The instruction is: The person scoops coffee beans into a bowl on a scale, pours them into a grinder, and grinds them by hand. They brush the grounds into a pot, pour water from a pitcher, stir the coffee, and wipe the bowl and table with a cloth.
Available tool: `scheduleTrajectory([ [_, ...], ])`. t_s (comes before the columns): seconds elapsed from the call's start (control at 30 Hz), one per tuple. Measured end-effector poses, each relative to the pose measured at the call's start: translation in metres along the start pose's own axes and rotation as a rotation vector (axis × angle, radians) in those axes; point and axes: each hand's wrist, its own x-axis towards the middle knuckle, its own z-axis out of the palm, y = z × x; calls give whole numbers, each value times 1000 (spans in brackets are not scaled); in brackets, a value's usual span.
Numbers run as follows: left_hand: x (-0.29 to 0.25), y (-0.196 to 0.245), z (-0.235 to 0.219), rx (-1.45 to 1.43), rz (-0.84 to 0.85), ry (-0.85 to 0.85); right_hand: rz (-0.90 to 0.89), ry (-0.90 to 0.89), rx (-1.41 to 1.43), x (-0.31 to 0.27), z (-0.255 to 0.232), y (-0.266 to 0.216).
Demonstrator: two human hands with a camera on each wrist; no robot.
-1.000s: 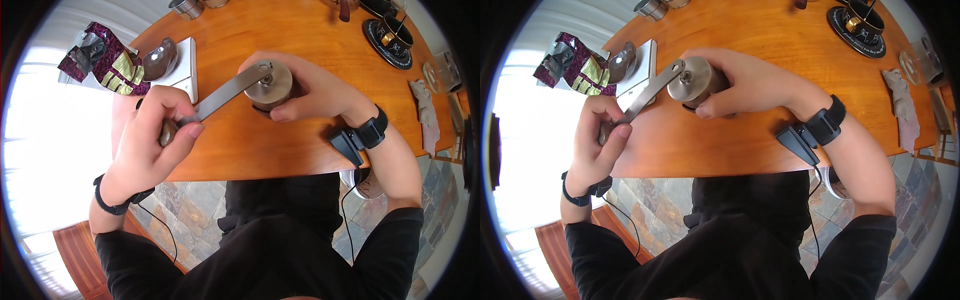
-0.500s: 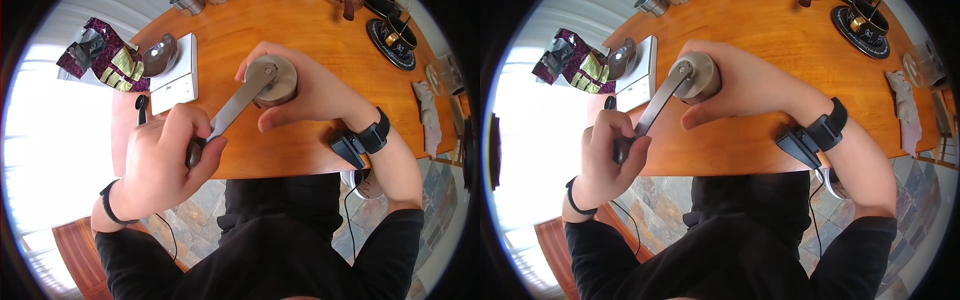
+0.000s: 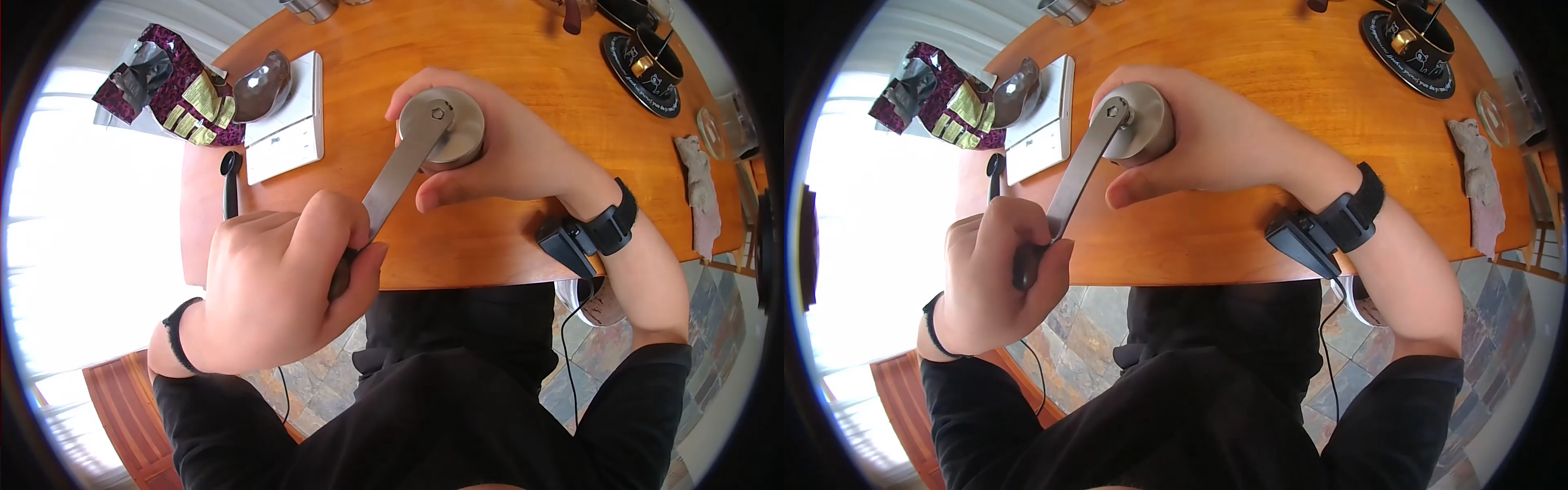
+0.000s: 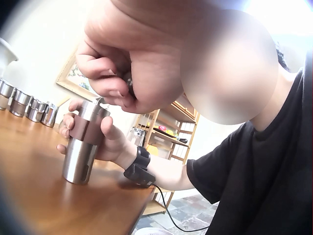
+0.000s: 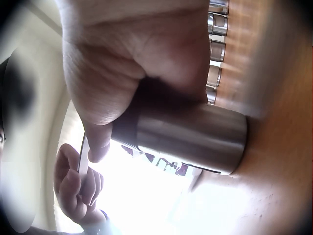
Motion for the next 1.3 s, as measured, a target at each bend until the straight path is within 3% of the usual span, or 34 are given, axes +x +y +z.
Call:
scheduleTrajectory([
  [0.27, 1, 5, 2, -55, -65, -29, 4, 1, -99, -1, 0, 1],
  [0.37, 1, 3, 5, -45, -61, -49, 50, 16, -4, -1, 1, 3],
  [0.43, 1, 3, 4, -68, -78, -64, -52, 65, 6, 0, 3, 10],
  [0.5, 0, 4, 2, -92, -98, -81, -26, 59, 68, -3, 2, 5],
  [0.6, -1, 5, -3, -126, -121, -217, 18, 38, 131, -6, 0, 2],
  [0.77, 2, 7, -2, -129, 1, -214, -5, 41, 77, -3, 2, 3],
  [1.0, 0, 0, -2, -87, -6, -222, 17, 2, -4, -2, -2, 0],
  [1.1, -2, -5, 5, -110, -2, -127, -4, 69, 8, -2, 0, 4],
  [1.17, -1, -10, 11, -26, 50, 64, -15, 122, 32, 0, -1, 8],
  [1.3, 2, -24, 9, 151, 159, 124, -35, 157, -55, 2, 4, 7],
])
